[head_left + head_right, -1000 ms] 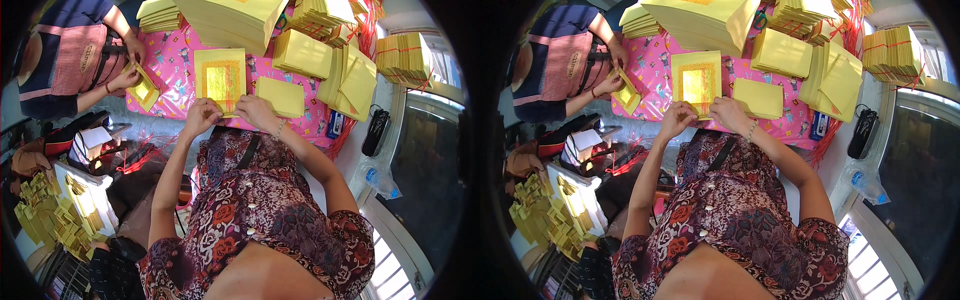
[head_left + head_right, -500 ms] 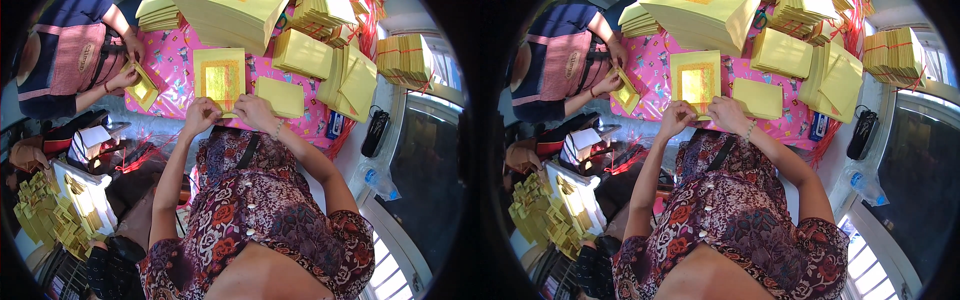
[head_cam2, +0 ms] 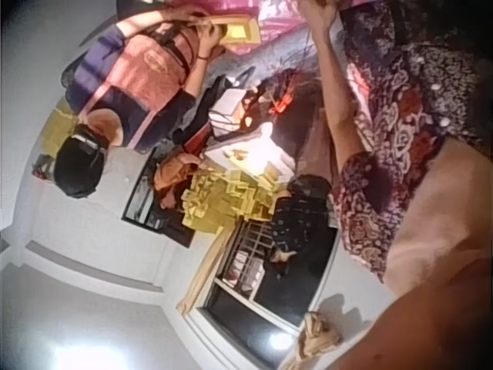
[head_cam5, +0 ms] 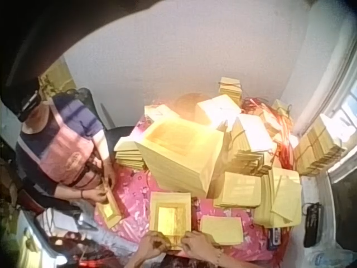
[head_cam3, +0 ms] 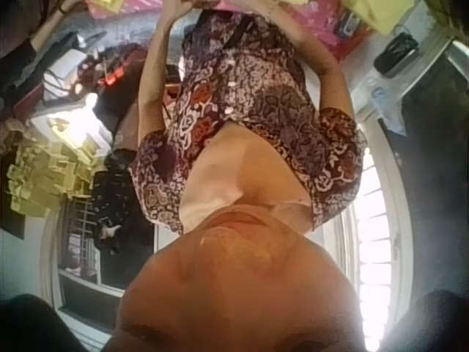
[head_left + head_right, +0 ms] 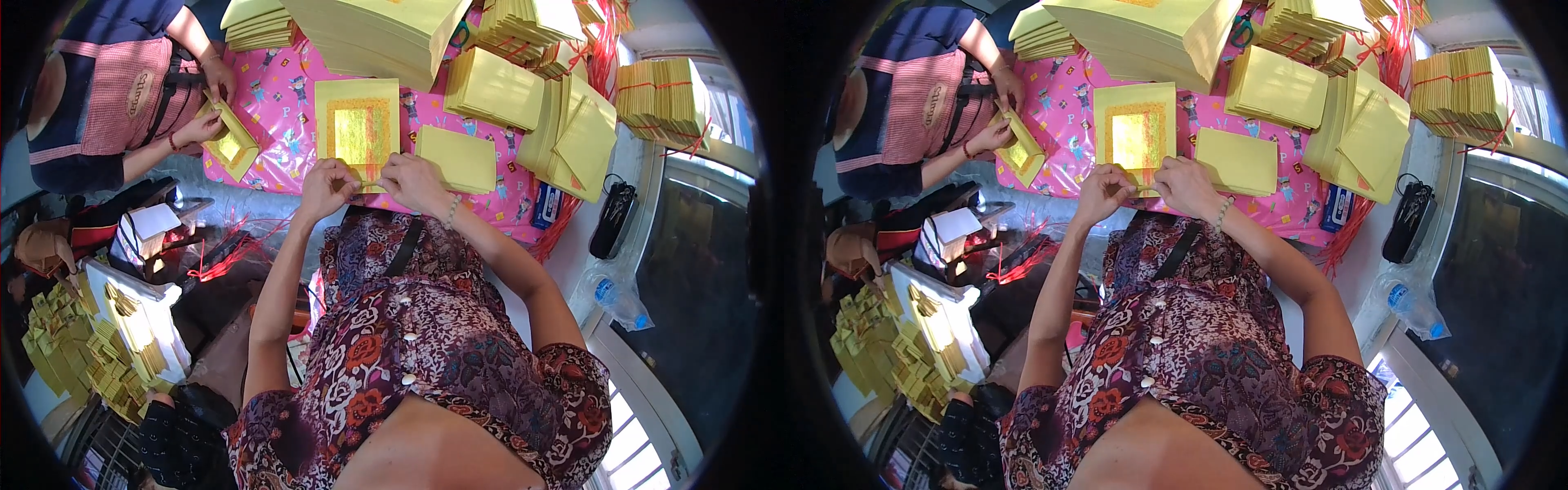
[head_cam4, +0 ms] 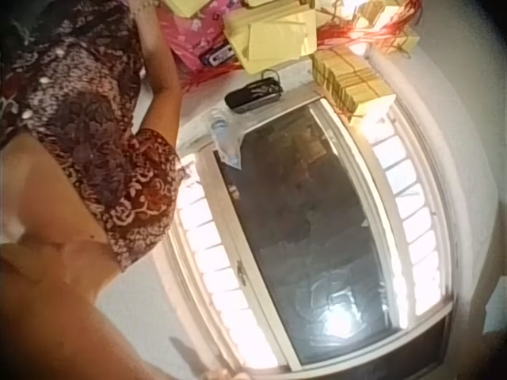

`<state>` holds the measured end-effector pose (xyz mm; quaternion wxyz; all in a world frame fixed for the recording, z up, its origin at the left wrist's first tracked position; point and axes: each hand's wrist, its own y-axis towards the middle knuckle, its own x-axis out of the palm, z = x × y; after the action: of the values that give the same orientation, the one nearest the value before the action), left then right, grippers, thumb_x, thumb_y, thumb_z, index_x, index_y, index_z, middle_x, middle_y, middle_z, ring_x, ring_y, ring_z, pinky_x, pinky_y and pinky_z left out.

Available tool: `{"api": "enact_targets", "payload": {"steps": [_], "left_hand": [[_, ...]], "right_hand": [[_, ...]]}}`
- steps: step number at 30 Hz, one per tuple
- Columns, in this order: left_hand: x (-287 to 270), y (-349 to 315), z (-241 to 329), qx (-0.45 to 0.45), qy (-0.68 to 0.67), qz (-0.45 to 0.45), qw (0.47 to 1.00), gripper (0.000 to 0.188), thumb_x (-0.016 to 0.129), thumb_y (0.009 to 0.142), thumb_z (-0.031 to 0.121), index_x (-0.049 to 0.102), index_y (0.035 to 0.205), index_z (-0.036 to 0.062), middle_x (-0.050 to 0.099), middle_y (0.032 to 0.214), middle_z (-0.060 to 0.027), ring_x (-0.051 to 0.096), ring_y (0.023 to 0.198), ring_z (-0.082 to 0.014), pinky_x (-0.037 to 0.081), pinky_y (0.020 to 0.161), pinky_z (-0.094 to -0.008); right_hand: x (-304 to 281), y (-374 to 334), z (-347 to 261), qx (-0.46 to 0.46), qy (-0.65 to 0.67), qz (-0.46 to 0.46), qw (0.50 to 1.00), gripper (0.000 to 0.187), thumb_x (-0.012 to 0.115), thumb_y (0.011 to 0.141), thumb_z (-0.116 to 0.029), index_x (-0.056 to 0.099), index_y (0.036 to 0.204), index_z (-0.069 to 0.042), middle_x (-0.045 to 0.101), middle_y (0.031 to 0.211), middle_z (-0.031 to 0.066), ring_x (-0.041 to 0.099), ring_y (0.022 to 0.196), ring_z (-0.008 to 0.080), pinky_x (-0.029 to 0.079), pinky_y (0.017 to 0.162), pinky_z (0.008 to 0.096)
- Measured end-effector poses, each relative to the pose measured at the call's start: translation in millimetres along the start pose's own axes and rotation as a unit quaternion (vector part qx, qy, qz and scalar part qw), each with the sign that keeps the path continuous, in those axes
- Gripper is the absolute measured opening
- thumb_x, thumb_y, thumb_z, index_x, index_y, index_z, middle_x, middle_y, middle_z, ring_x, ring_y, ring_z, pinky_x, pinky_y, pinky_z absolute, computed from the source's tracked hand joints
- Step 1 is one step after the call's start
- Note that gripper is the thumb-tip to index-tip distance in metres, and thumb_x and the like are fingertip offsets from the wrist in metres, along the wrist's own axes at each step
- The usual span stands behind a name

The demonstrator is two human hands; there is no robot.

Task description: Organizing and stacking yellow joss paper bundles on a table.

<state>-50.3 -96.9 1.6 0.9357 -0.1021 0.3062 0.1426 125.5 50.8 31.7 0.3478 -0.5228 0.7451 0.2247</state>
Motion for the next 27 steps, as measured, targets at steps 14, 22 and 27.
{"api": "enact_targets", "payload": {"steps": [14,22,27], "left_hand": [[-17.7,0.7,48.6,0.06,0.051,0.102,0.992,0.02,0.074,0.074,0.013,0.068,0.089,0.0035,0.06,0.096,-0.013,0.058,0.095,-0.029,0.046,0.083,-0.0392],[10.5,17.3,46.9,0.152,0.176,0.176,0.956,0.058,0.068,0.081,0.018,0.049,0.135,0.0109,0.043,0.138,-0.0159,0.038,0.128,-0.0377,0.033,0.104,-0.0503],[10.5,48.5,34.4,0.133,0.242,0.101,0.956,0.07,0.061,0.087,0.031,0.032,0.149,0.0164,0.023,0.152,-0.0217,0.021,0.14,-0.043,0.021,0.112,-0.0547]], "right_hand": [[-23.2,11.8,7.7,-0.032,-0.009,0.034,0.999,0.022,0.066,0.083,-0.025,0.06,0.093,-0.006,0.058,0.077,0.0098,0.06,0.074,0.0279,0.049,0.065,0.0402],[-25.7,76.5,60.7,0.1,0.161,0.068,0.98,0.028,0.068,0.084,-0.028,0.066,0.1,-0.006,0.066,0.079,0.0143,0.062,0.068,0.0232,0.049,0.065,0.0355],[-8.3,105.9,77.9,0.188,0.457,0.162,0.854,0.032,0.072,0.084,-0.021,0.064,0.103,0.004,0.069,0.087,0.0122,0.063,0.075,0.0124,0.049,0.064,0.0285]]}}
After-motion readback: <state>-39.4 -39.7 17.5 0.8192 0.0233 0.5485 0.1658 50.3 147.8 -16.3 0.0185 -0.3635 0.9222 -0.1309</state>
